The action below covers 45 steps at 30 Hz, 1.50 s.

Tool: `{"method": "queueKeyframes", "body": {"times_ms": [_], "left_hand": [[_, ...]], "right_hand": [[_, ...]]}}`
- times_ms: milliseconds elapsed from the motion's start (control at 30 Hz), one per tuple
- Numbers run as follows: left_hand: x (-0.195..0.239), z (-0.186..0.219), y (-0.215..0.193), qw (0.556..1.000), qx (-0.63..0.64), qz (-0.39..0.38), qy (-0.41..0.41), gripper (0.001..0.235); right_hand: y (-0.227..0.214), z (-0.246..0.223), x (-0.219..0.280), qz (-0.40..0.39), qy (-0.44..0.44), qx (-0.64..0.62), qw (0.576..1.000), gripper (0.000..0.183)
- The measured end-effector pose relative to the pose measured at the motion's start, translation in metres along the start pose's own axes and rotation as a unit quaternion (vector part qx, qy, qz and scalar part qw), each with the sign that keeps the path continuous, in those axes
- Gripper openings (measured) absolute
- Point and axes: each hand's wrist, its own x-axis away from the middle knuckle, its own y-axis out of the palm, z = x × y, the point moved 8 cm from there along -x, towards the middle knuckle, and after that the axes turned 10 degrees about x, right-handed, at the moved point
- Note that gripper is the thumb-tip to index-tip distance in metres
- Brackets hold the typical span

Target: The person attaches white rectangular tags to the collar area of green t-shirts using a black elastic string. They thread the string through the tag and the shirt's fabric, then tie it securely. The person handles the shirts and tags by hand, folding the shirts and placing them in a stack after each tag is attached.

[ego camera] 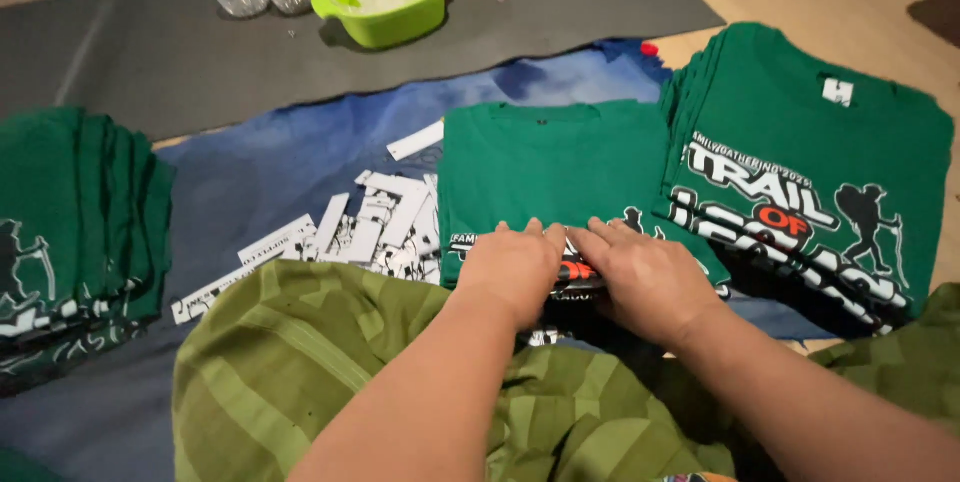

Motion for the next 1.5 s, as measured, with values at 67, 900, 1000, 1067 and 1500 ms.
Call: {"method": "queueKeyframes", "body": {"times_ms": [67,900,1000,1067,1500], "left_hand": [[0.01,0.013,-0.037,1.0,-0.012,-0.002,0.012,0.031],[-0.011,0.011,-0.046,0.996,0.022,-0.026,-0.082,0.046],[-0.01,0.024,-0.056,0.994,0.038,0.06,-0.083,0.049],[-0.012,0.021,-0.067,0.99,0.039,0.095,-0.099,0.053],[-0.012,-0.038,-0.036,0.947,0.145,-0.015,-0.285,0.071]], "right_hand": [[-0.005,0.001,0.002,-0.002,0.0,-0.009,1.0,0.077],[-0.016,0.002,0.008,-0.268,0.071,-0.145,0.95,0.047],[-0.022,0.018,-0.005,-0.178,0.116,-0.15,0.965,0.05],[-0.024,0.018,-0.019,-0.089,0.09,-0.164,0.978,0.056],[0.017,-0.006,-0.046,0.073,0.041,-0.127,0.988,0.066]]}}
